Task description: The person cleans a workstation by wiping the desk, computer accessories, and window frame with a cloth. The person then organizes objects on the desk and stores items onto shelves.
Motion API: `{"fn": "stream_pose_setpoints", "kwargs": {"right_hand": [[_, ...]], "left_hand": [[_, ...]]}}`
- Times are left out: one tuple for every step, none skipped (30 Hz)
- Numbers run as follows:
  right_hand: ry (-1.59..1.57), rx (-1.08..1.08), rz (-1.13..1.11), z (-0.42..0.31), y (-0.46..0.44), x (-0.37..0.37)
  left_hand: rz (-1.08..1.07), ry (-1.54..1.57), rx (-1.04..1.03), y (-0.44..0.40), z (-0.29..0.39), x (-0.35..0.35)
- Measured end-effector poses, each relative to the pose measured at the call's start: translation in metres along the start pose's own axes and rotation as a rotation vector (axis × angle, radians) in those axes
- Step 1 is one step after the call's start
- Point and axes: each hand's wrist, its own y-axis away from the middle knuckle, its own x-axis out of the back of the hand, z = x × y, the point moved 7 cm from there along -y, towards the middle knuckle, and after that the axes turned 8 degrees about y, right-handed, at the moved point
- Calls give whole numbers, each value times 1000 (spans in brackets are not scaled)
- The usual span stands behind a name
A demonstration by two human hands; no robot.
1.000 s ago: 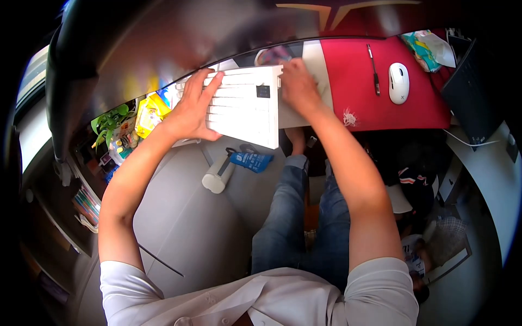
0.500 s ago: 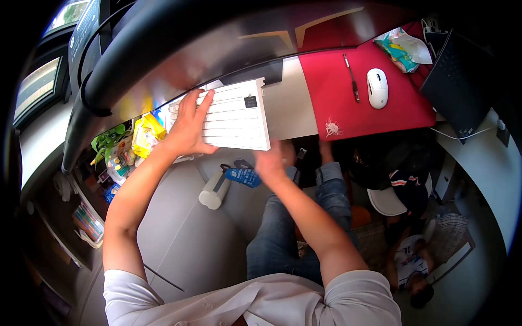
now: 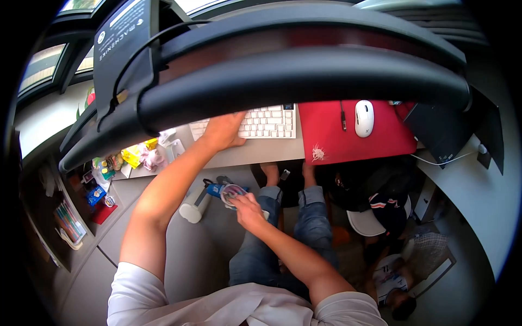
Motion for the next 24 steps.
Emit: {"fn": "stream_pose_setpoints", "kwargs": {"right_hand": [[34, -29, 6, 7, 6, 13], [67, -59, 13, 15, 10, 23], [80, -71, 30, 21, 14, 32], [92, -84, 45, 25, 16, 40], [102, -95, 58, 29, 19, 47], [108, -104, 53, 31, 22, 52], [114, -112, 49, 30, 23, 60], [121, -119, 46, 28, 23, 67], [126, -132, 34, 29, 26, 70], [136, -126, 32, 27, 26, 77], [145, -122, 30, 25, 28, 84], [154, -117, 27, 22, 30, 91], [156, -119, 33, 19, 32, 98], [158, -119, 40, 17, 33, 106], [161, -118, 47, 17, 35, 113], [157, -115, 53, 19, 39, 119], [154, -108, 59, 22, 43, 125], [151, -95, 60, 26, 43, 131], [164, -95, 56, 32, 42, 138], [174, -97, 51, 39, 40, 145], [183, -107, 42, 44, 41, 153], [214, -119, 29, 51, 35, 164], [257, -74, 51, 53, 27, 179], [300, -68, 60, 51, 13, 196]], "left_hand": [[40, -23, -18, -2, 5, 6], [79, -46, -34, -3, 13, 13], [114, -69, -49, -3, 21, 19], [149, -91, -64, -3, 28, 24], [169, -100, -60, -1, 28, 28], [186, -101, -62, 1, 28, 30], [196, -93, -59, 3, 24, 31], [201, -88, -60, 3, 21, 31], [205, -80, -56, 5, 18, 31], [206, -75, -53, 4, 16, 30], [209, -66, -49, 4, 16, 29], [215, -66, -48, 3, 14, 29], [216, -61, -44, 0, 13, 26], [216, -54, -40, -5, 12, 23], [217, -49, -33, -9, 11, 21], [209, -38, -26, -16, 10, 17], [214, -31, -21, -19, 10, 13], [217, -19, -6, -20, 9, 9], [267, -53, -23, -14, 14, 7], [329, -90, -41, -5, 22, 6], [400, -111, -61, 6, 33, 2], [547, -92, -87, 24, 49, 6], [713, 1, -81, 47, 64, 11], [885, 90, -57, 75, 78, 12]]}}
